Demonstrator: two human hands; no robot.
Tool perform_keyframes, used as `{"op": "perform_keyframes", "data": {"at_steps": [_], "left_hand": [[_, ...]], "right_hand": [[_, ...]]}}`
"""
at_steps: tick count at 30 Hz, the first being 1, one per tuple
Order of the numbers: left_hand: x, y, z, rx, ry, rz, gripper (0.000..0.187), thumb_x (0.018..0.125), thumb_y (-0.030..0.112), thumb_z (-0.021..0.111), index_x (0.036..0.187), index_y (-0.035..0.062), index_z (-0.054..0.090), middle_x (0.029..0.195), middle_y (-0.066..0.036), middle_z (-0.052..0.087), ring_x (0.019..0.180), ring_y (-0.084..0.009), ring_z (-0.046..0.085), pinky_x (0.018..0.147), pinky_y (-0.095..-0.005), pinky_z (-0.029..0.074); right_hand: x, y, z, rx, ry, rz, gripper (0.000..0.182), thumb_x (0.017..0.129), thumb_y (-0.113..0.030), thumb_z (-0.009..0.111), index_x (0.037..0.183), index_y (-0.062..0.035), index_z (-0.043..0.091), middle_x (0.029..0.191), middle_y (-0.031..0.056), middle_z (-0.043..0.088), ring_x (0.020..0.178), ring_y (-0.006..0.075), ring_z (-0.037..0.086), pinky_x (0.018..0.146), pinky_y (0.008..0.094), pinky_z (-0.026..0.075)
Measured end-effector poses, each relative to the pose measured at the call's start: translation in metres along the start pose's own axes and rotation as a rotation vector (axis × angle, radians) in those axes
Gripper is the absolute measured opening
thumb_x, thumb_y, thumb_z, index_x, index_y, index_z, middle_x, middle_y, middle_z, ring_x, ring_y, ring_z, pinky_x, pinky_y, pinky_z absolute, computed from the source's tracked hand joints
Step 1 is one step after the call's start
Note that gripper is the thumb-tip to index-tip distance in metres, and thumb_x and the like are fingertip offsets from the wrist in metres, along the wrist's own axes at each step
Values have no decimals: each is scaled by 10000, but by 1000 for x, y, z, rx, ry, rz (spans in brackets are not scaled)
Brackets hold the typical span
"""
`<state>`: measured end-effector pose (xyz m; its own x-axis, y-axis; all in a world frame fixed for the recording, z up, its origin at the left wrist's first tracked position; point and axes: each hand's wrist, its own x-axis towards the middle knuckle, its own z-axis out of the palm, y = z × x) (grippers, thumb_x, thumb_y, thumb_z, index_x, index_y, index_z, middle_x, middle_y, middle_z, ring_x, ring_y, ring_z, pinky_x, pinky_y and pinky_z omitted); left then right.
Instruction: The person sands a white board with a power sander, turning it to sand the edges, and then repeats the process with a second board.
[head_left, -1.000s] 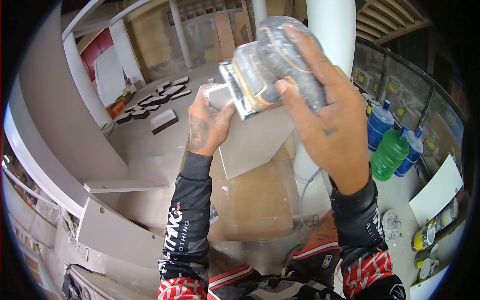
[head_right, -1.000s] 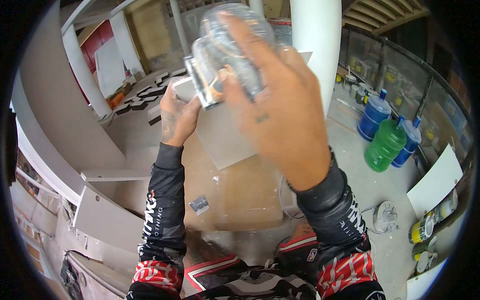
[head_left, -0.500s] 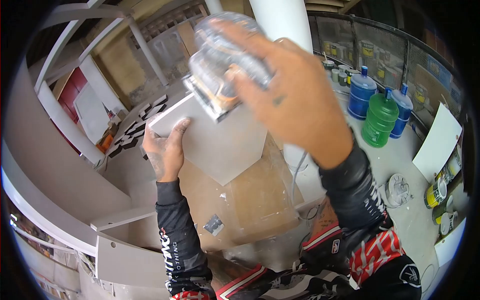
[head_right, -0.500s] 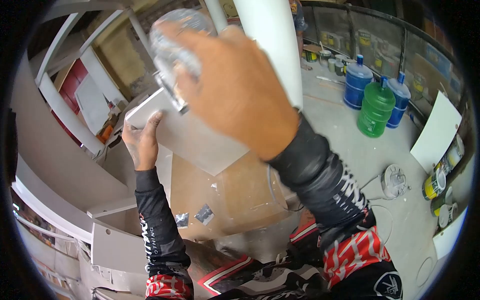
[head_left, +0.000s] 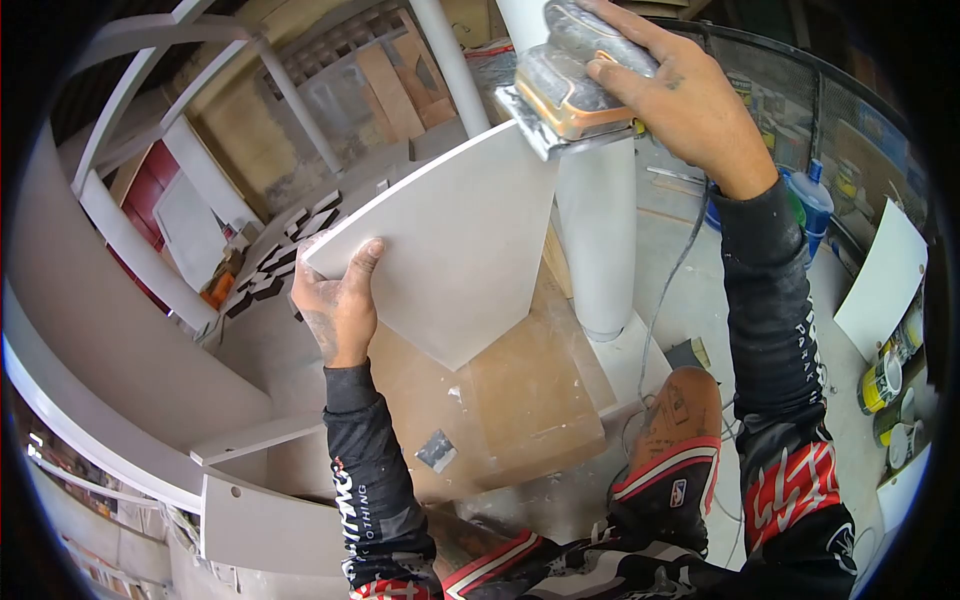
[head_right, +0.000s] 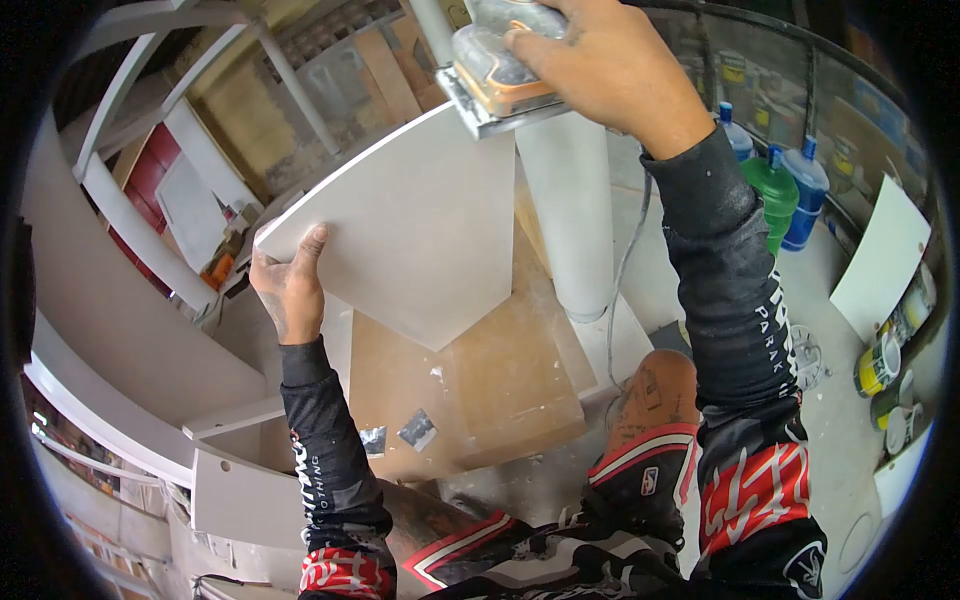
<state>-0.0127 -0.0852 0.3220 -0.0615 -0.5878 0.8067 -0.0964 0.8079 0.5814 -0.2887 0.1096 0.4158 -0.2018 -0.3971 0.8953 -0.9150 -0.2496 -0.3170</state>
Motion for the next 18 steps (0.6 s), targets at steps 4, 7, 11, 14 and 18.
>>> {"op": "perform_keyframes", "data": {"at_steps": [4, 7, 11, 14, 18], "left_hand": [[-3, 2, 1, 26, 4, -12, 419, 840, 207, 878, 1090, -20, 629, 1001, -102, 717, 917, -153, 664, 853, -296, 532], [-6, 0, 2, -12, -1, -7, 426, 835, 203, 881, 1090, -23, 626, 1002, -106, 721, 905, -153, 668, 837, -299, 539], [-9, 2, 0, -19, 17, -37, 434, 831, 205, 883, 1090, -25, 621, 991, -106, 725, 890, -154, 670, 825, -303, 543], [-11, 0, -1, -7, 35, -36, 443, 825, 212, 887, 1086, -24, 619, 969, -103, 729, 878, -150, 669, 817, -302, 543], [-14, -5, 0, -28, 26, 0, 450, 820, 217, 889, 1084, -28, 620, 958, -102, 734, 873, -149, 673, 811, -296, 543]], "right_hand": [[15, -20, 9, 102, -205, 69, 566, 897, -177, 635, 1436, -26, 553, 1150, 289, 704, 1051, 353, 720, 951, 354, 540], [23, -44, 20, 213, -280, -97, 576, 902, -191, 630, 1442, -12, 542, 1171, 298, 695, 1086, 361, 708, 975, 353, 531], [16, -81, 13, 90, -328, -215, 586, 910, -254, 607, 1434, 0, 543, 1197, 318, 678, 1108, 419, 684, 985, 374, 531], [28, -78, 7, 175, -474, -149, 581, 911, -265, 607, 1434, -18, 552, 1205, 316, 675, 1098, 425, 682, 979, 377, 535], [29, -76, 5, 209, -415, -109, 554, 920, -232, 626, 1431, -28, 563, 1192, 290, 694, 1072, 382, 703, 972, 359, 536]]}}
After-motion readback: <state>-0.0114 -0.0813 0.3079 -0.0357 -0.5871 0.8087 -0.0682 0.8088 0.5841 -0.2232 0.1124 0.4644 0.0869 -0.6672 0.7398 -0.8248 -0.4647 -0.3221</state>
